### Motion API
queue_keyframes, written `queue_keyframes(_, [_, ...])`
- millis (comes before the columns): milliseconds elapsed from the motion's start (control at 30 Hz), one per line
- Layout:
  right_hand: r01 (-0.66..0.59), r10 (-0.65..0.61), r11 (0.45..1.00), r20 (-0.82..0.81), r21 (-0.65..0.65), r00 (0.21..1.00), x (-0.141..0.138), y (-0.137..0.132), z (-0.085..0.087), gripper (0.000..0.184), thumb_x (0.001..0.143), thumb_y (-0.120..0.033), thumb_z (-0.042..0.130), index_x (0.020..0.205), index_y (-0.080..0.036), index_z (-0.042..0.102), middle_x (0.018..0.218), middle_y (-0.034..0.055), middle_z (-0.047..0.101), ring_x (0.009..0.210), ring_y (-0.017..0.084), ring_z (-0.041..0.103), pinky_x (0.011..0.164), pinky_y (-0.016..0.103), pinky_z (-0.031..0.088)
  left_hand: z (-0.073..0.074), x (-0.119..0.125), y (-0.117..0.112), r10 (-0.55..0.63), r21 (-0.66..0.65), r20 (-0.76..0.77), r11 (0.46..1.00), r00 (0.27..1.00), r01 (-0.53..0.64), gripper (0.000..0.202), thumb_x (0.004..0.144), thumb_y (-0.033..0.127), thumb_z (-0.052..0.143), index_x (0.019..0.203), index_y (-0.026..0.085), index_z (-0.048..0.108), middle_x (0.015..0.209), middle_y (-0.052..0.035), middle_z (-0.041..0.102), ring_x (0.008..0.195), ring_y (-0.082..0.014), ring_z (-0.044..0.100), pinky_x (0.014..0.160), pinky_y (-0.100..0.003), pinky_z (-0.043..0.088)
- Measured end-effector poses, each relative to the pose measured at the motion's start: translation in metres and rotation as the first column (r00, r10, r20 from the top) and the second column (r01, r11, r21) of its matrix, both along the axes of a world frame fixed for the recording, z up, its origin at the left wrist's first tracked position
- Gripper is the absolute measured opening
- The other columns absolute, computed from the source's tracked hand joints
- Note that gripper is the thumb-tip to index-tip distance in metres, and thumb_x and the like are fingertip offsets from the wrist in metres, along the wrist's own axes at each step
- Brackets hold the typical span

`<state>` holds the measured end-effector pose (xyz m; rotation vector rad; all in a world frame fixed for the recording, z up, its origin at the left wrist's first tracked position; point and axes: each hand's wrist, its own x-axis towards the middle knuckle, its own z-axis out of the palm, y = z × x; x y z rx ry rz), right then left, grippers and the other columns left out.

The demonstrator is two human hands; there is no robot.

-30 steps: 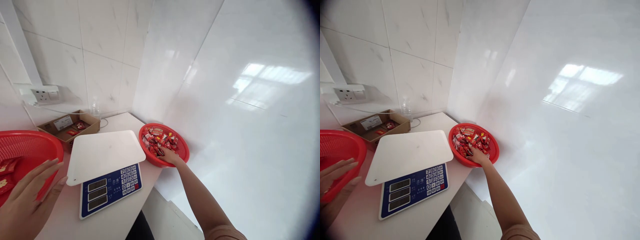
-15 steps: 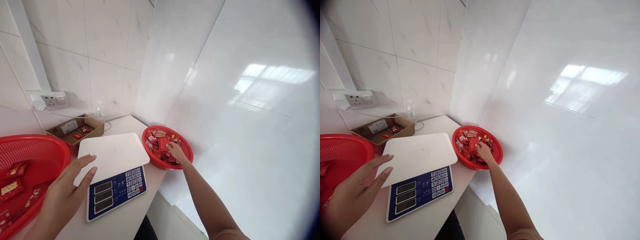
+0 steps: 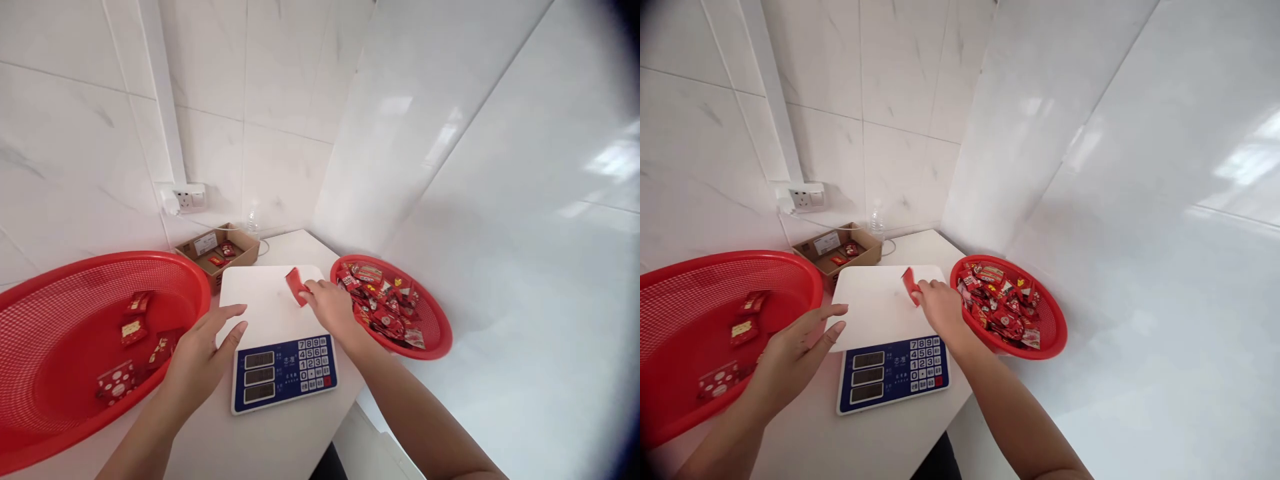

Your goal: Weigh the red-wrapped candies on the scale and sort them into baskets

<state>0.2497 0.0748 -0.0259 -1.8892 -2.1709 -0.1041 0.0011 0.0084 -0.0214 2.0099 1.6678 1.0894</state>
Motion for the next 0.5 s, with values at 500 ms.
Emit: queue_keyframes(500, [-0.185,0.066,0.973,-0.601,-0.137,0.797,-0.006,0.009,-0.001,0.040,0.087,-0.035,0.050,0.123,-0.021,0.059,0.111,0.0063,0.066,0.087,0.016,0.063,0.083,0.033,0.049,0.002,-0.013,0.003,0.008,-0.007,0.085,1.000,0.996,-0.007,0.042,0.085,0.053,0.046,0.108,0.024,0.067,0.116,-0.0059,0.070,0.110,-0.0247,0.064,0.089,-0.035,0.053])
